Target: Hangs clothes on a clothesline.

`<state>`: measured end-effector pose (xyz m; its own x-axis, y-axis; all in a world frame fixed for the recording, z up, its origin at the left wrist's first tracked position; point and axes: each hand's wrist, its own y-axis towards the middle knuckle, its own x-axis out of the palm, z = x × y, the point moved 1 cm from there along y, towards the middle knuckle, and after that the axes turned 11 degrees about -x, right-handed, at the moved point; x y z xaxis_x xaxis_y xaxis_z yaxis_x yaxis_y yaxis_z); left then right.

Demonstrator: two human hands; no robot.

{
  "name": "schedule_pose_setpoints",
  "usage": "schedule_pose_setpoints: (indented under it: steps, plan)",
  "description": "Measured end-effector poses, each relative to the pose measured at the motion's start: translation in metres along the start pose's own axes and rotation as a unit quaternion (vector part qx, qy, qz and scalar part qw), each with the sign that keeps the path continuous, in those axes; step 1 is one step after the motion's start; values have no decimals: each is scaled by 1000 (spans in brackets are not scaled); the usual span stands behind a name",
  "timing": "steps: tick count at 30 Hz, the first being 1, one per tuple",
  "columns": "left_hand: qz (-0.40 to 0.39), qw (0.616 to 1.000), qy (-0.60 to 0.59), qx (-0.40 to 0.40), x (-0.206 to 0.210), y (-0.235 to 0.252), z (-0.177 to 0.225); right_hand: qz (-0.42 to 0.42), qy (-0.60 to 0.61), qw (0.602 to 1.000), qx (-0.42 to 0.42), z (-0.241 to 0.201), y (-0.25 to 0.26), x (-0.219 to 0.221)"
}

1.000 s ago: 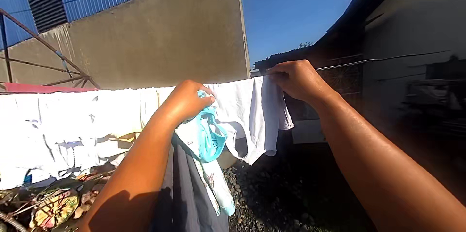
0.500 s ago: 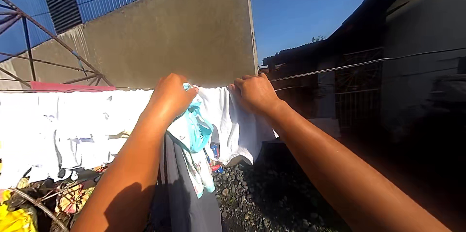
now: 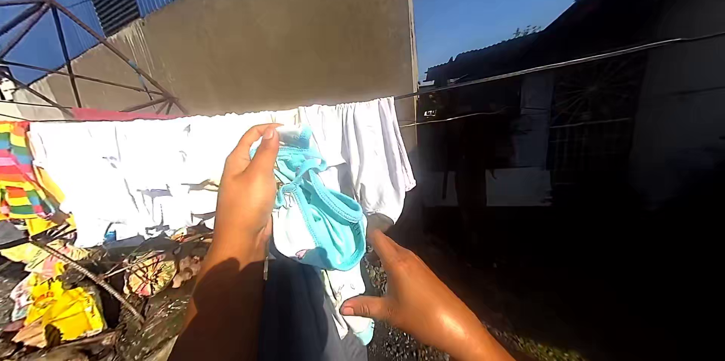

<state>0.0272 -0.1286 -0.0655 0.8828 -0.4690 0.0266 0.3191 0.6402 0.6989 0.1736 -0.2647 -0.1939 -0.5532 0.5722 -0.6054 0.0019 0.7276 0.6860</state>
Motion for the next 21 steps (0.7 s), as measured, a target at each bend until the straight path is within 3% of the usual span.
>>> schedule_pose_setpoints:
  steps: [2, 4, 7, 12, 15, 19, 20, 21]
  plan:
    - [16, 1000, 0, -8, -8, -6, -12, 14, 81, 997, -9, 26, -16, 25]
    - [40, 995, 80, 51, -14, -13, -27, 49, 187, 981, -10, 49, -32, 30]
    - [78, 968, 180, 158, -20, -27, -56, 191, 277, 942, -21, 68, -47, 11]
    - [75, 943, 268, 182, -12, -53, -107, 371, 383, 846, -15, 68, -54, -10]
    - [-17, 973, 182, 138, -3, -72, -145, 445, 462, 766, 47, 57, -54, -17]
    - [-132, 991, 32, -3, -3, -100, -190, 565, 461, 680, 69, 58, -57, -33]
    - [-133, 990, 13, -38, -5, -104, -204, 583, 451, 673, 56, 60, -60, -38]
    - [-122, 990, 8, -72, -9, -107, -215, 584, 425, 691, 46, 60, -64, -44]
